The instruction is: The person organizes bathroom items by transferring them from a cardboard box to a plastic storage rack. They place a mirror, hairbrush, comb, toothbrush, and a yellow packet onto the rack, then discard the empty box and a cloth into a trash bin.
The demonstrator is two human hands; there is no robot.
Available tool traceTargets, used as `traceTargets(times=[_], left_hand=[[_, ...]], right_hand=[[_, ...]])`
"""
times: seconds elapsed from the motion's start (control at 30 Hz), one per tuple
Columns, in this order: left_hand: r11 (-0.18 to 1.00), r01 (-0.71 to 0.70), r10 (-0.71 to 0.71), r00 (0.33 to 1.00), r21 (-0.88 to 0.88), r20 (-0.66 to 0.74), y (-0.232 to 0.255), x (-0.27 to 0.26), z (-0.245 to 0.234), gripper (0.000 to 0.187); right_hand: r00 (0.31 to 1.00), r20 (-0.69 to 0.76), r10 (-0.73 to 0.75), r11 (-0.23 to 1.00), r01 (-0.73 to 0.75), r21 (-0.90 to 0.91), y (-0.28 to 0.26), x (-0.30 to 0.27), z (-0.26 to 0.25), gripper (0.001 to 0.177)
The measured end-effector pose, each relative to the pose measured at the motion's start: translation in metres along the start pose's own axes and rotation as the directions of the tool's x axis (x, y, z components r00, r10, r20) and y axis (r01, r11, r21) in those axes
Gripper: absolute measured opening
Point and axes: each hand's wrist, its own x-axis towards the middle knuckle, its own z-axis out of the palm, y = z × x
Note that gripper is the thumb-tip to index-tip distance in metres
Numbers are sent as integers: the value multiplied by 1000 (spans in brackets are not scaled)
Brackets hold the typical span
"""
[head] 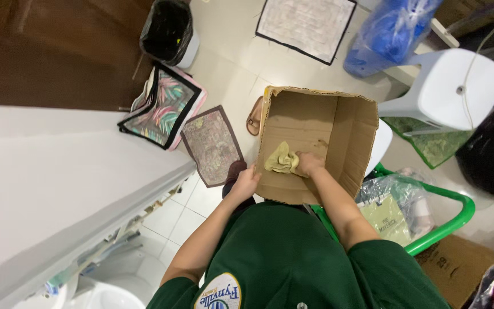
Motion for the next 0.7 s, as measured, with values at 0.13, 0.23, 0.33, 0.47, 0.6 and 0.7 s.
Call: traceTargets(times=[0.13,0.23,0.33,0.47,0.6,0.7], left_hand=[[991,69,-72,997,-112,-20,-20,14,2,50],[893,321,-320,946,-315,56,-32,22,-4,49],[859,315,-341,940,-404,7,-51,25,-14,58],[834,360,-403,915,-417,-16,-77,35,-30,57],[875,340,-378,925,-346,-47,-93,51,-39,51],[898,333,-358,933,-286,-38,-102,61,-55,47]], right_hand=[[994,-79,-78,981,90,171,3,19,2,53],[968,-207,-140,891,215,401,-14,13,-21,55],[965,-237,-110,685,247,685,-49,-8,-53,57],[917,-370,-146,418,396,817,-111,-31,-93,50],[890,-390,-239,426,456,781,-182,-24,-113,47],[677,-549,-490,298,722,624,-260,-4,-120,48]])
